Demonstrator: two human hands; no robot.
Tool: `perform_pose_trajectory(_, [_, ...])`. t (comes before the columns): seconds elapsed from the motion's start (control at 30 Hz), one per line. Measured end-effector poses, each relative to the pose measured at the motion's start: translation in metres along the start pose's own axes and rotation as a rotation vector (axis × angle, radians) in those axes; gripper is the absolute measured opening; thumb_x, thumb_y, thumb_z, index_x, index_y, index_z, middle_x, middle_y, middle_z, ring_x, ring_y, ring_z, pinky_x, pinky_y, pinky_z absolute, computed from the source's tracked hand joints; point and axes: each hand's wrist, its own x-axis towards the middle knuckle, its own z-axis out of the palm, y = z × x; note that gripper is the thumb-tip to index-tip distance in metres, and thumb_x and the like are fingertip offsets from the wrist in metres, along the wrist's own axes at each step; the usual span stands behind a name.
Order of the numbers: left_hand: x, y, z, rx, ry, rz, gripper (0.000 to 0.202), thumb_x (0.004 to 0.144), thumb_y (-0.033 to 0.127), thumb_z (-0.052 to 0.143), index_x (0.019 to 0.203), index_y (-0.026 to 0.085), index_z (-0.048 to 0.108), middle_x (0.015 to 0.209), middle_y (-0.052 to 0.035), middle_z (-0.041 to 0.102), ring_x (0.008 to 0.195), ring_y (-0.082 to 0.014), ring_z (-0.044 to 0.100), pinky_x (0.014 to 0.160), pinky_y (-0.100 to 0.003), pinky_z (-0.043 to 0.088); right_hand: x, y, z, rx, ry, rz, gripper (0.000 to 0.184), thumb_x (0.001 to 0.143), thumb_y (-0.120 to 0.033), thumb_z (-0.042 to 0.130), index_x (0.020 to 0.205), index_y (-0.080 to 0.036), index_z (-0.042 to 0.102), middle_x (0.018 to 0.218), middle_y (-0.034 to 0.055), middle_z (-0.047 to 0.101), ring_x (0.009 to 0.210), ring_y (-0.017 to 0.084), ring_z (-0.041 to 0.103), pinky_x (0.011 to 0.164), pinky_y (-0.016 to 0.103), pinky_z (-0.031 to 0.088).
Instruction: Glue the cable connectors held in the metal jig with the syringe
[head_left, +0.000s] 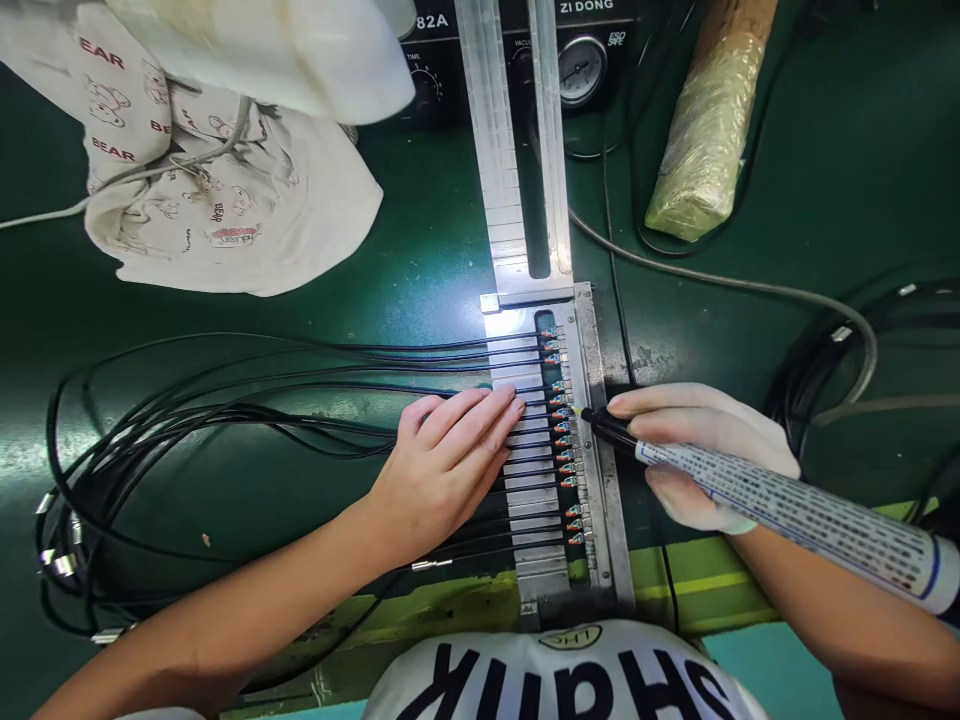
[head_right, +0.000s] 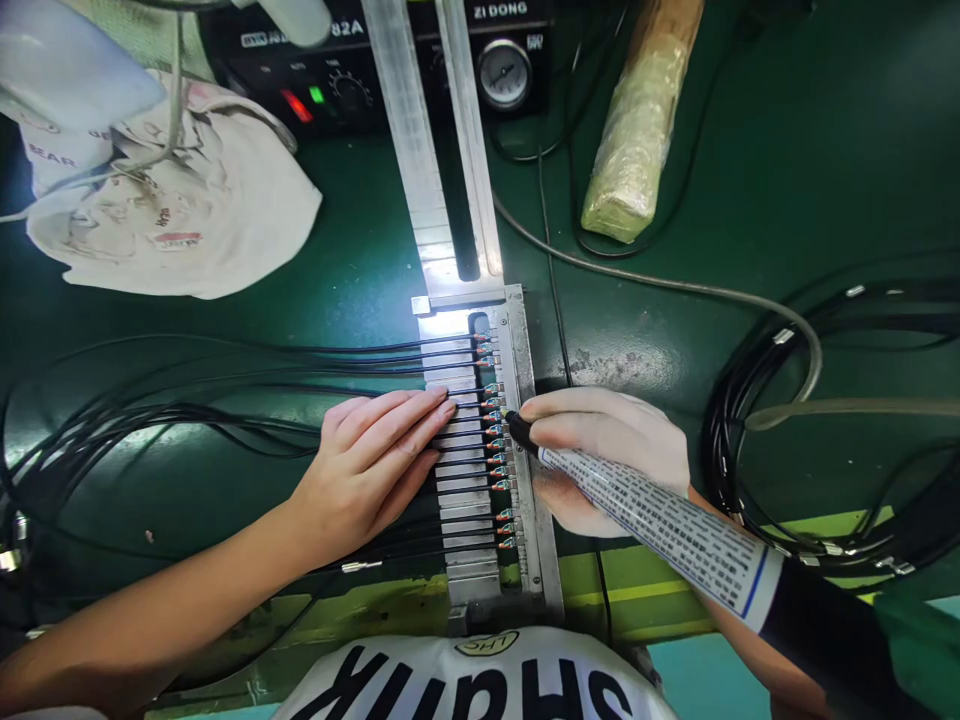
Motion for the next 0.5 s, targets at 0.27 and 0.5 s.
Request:
perform_pose_trajectory(0.27, [-0.0017, -0.0001, 0.0022, -0.004, 0.001, -0.013, 0.058, 0.094, 0.016, 0.061, 0.149, 0.019, 0.043, 0.139, -0.0123, 0.063, 0.125, -0.0265, 0.059, 0.102, -0.042, 0.041, 0.0027, -0.002, 0.0031, 0.005, 0.035, 0.018, 0.024, 0.08, -0.017, 0.072, 0.104, -0.018, 0.072, 0.103, 0.0091, 0.077, 0.092, 0.022, 0.075, 0.08, 0.033, 0.065])
perform_pose_trajectory(0.5, [-0.0011, 0.0001, 0.0012, 0.005, 0.0, -0.006, 0.05, 0.093, 0.016, 0.063, 0.142, 0.014, 0.05, 0.137, -0.0134, 0.064, 0.124, -0.0273, 0.059, 0.101, -0.043, 0.041, 0.0041, -0.0012, 0.004, 0.0, 0.04, 0.004, 0.025, 0.08, -0.017, 0.073, 0.105, -0.017, 0.071, 0.103, 0.0097, 0.076, 0.093, 0.023, 0.075, 0.08, 0.034, 0.065])
